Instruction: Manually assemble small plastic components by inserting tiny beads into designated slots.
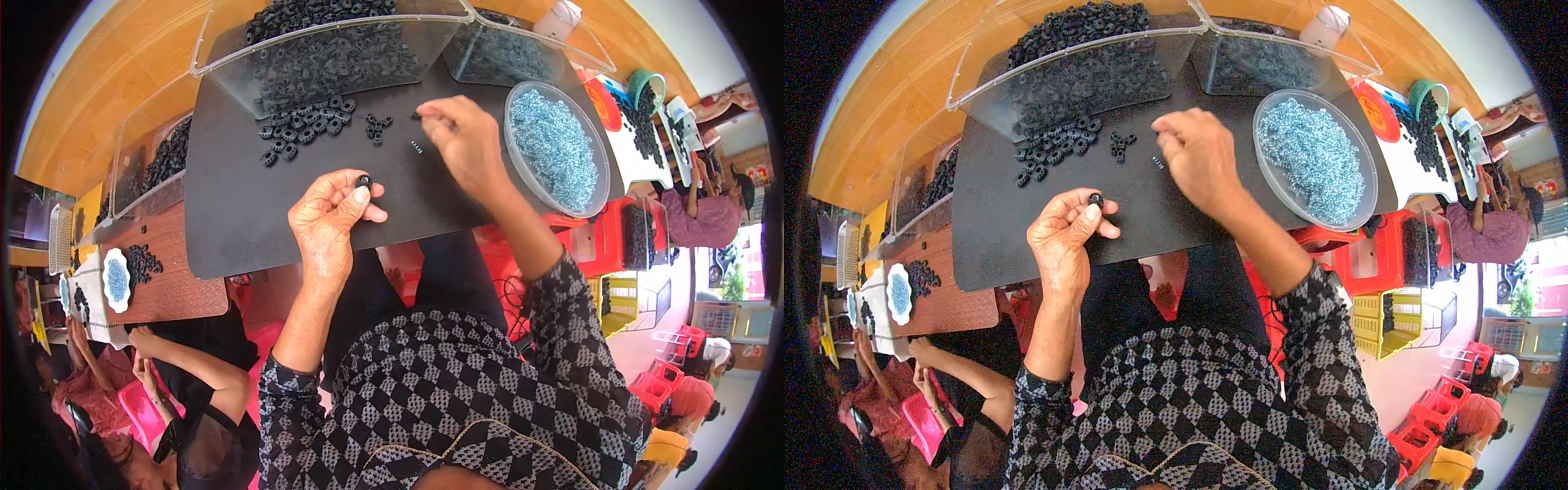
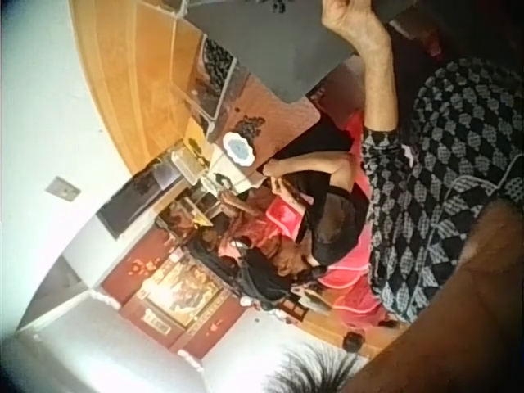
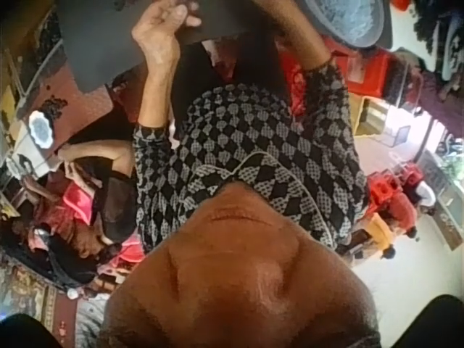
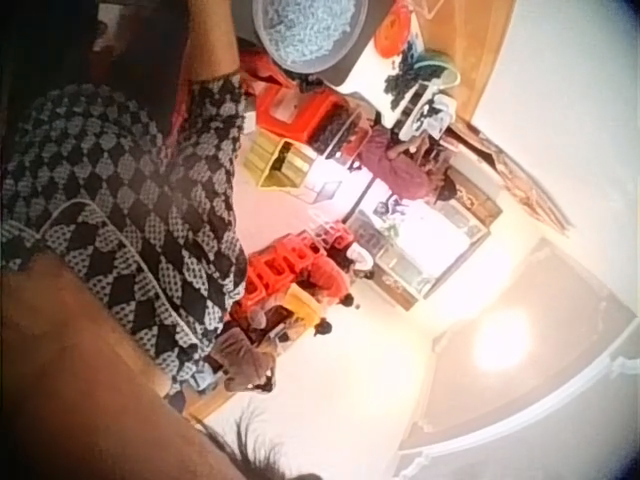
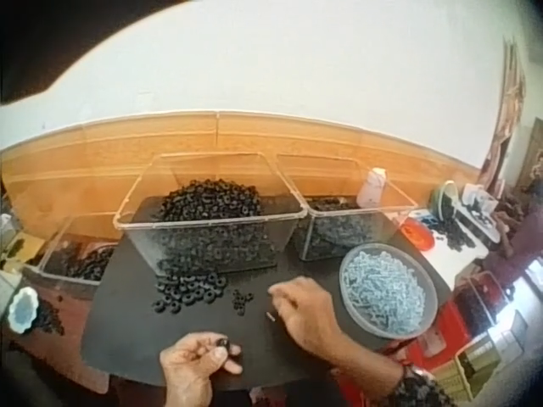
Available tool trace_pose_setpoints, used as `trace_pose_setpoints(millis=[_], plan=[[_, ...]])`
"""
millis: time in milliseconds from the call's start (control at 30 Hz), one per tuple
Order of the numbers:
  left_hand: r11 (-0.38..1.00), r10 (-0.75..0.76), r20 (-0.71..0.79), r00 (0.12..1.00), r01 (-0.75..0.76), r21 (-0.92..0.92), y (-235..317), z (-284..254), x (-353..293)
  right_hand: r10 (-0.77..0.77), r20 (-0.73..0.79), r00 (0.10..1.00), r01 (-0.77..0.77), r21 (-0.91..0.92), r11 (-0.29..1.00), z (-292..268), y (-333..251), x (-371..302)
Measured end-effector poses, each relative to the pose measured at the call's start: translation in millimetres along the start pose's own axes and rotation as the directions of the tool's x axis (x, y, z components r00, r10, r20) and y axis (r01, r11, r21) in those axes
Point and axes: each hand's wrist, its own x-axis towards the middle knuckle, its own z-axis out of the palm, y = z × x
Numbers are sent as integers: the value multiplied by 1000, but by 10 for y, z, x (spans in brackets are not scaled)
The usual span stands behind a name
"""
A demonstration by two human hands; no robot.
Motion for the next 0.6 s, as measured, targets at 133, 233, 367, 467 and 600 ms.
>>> trace_pose_setpoints(millis=[133, 233, 367, 467, 600], plan=[[1000, 26, 28, 999, -26, -8, 18, -7, -29, -43, 53, 998, 53, -199, 979, 29, 289, 162], [999, 39, 36, 999, -39, -15, 2, -28, -25, -61, 102, 993, 92, -324, 942, 121, 300, 194], [999, 53, 53, 997, -52, -12, -11, -38, -13, -149, 136, 980, 194, -445, 874, 203, 329, 207], [998, 59, 69, 996, -58, -18, -42, -40, -2, -131, 134, 982, 176, -424, 888, 180, 319, 216], [999, 42, 40, 998, -42, -8, -24, -32, -28, -61, 126, 990, 82, -174, 981, 68, 183, 145]])
